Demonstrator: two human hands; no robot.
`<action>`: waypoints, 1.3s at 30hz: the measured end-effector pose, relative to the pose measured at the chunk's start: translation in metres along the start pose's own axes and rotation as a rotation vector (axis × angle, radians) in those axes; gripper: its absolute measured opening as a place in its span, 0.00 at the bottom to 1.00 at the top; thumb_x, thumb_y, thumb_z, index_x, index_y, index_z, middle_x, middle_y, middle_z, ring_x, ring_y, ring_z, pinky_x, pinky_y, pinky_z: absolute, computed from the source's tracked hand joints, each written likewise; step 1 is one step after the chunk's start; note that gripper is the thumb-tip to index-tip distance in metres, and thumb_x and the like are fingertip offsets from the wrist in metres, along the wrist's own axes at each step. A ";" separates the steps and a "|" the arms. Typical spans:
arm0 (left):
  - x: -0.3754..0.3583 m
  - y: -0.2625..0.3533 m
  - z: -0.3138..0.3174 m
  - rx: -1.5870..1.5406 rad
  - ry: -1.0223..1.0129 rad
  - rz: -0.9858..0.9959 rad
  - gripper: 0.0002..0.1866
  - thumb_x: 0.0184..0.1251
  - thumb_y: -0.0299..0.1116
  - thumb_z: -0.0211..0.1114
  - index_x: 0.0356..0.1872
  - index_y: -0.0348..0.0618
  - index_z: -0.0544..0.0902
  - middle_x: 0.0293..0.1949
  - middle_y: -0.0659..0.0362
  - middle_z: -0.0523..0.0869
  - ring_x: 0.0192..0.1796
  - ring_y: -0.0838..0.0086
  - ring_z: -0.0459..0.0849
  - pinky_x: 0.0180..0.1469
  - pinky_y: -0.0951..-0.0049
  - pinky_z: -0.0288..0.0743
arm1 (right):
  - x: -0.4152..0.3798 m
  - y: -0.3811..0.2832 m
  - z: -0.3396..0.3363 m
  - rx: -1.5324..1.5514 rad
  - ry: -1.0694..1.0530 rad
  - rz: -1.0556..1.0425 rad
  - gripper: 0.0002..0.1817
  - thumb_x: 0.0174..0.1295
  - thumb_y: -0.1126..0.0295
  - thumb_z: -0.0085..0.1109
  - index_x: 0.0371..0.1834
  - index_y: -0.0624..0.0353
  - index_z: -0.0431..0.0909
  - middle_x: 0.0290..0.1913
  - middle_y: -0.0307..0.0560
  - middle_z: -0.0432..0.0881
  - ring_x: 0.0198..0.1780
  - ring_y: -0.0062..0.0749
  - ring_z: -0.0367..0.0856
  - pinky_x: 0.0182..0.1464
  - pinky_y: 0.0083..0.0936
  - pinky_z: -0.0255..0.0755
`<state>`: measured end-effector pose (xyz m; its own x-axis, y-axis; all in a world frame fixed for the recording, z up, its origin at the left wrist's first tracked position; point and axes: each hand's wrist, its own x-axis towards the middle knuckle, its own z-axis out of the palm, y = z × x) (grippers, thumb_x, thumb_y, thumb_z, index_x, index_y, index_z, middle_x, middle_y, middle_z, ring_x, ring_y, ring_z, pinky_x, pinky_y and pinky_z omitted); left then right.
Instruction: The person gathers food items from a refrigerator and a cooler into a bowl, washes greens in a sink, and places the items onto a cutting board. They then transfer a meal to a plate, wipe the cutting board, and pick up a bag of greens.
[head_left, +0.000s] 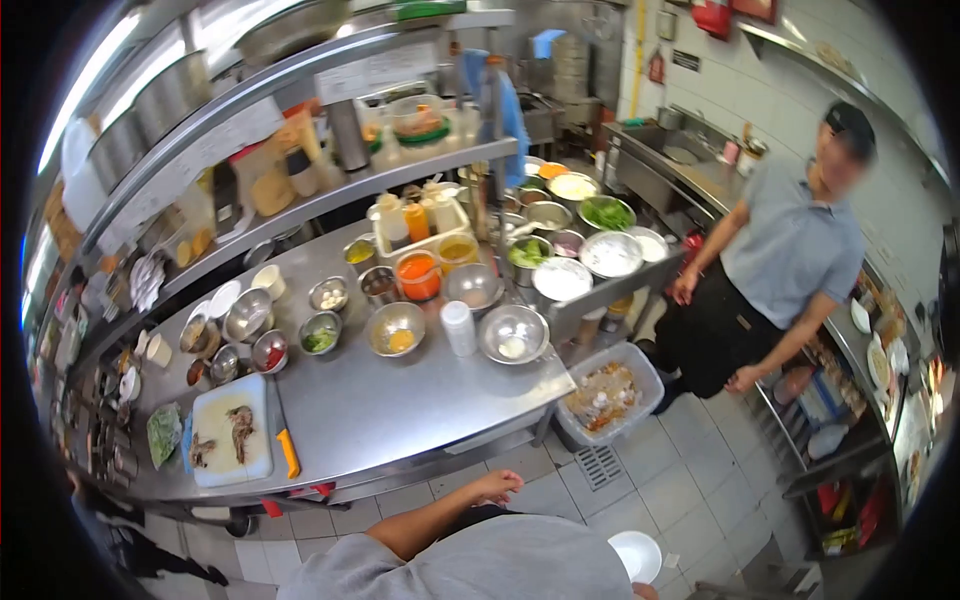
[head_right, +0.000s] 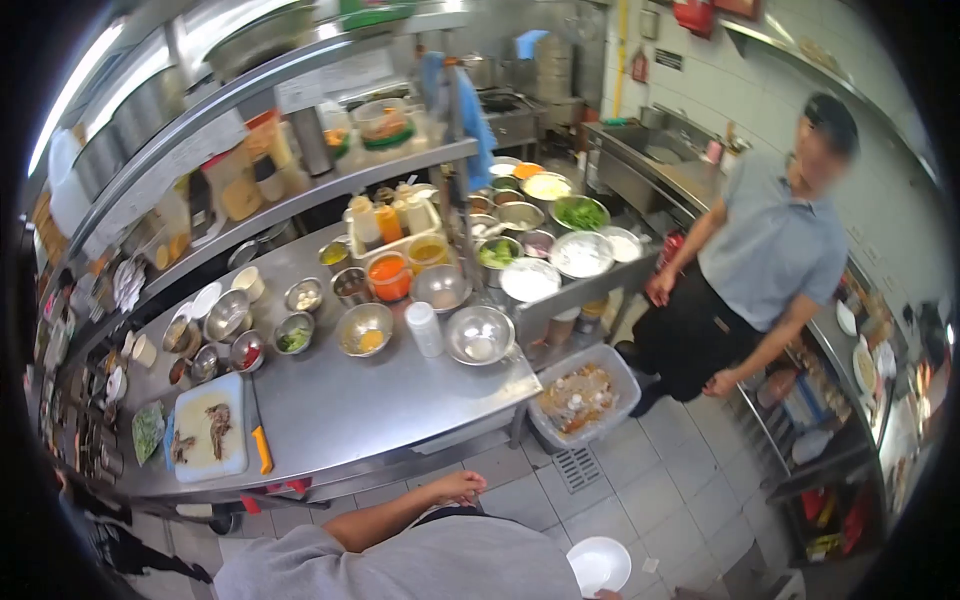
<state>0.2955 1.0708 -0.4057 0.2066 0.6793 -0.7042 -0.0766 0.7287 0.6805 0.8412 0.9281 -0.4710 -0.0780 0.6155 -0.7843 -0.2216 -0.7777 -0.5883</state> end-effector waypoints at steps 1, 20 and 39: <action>0.009 -0.008 0.002 0.106 0.051 -0.009 0.16 0.64 0.42 0.64 0.49 0.48 0.78 0.37 0.63 0.80 0.30 0.78 0.78 0.29 0.73 0.76 | 0.015 0.006 -0.021 0.040 -0.048 0.015 0.30 0.48 0.74 0.61 0.58 0.63 0.67 0.48 0.59 0.79 0.46 0.56 0.81 0.43 0.54 0.79; 0.208 0.008 0.067 0.632 0.088 -0.194 0.12 0.64 0.38 0.61 0.42 0.43 0.76 0.32 0.56 0.81 0.22 0.65 0.81 0.19 0.64 0.77 | 0.096 -0.148 -0.064 0.266 0.338 0.190 0.17 0.59 0.68 0.43 0.48 0.65 0.71 0.35 0.53 0.83 0.28 0.31 0.81 0.30 0.29 0.76; 0.353 0.148 0.186 0.054 0.431 -0.118 0.10 0.64 0.37 0.60 0.42 0.46 0.74 0.31 0.59 0.79 0.21 0.69 0.78 0.21 0.69 0.74 | 0.316 -0.781 -0.208 0.420 0.194 -0.634 0.19 0.65 0.63 0.44 0.49 0.70 0.68 0.32 0.56 0.81 0.25 0.29 0.77 0.25 0.25 0.71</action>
<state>0.5387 1.4024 -0.5156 -0.2155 0.5745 -0.7896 -0.0234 0.8054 0.5923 1.1917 1.7037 -0.3007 0.3488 0.8626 -0.3664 -0.5190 -0.1478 -0.8419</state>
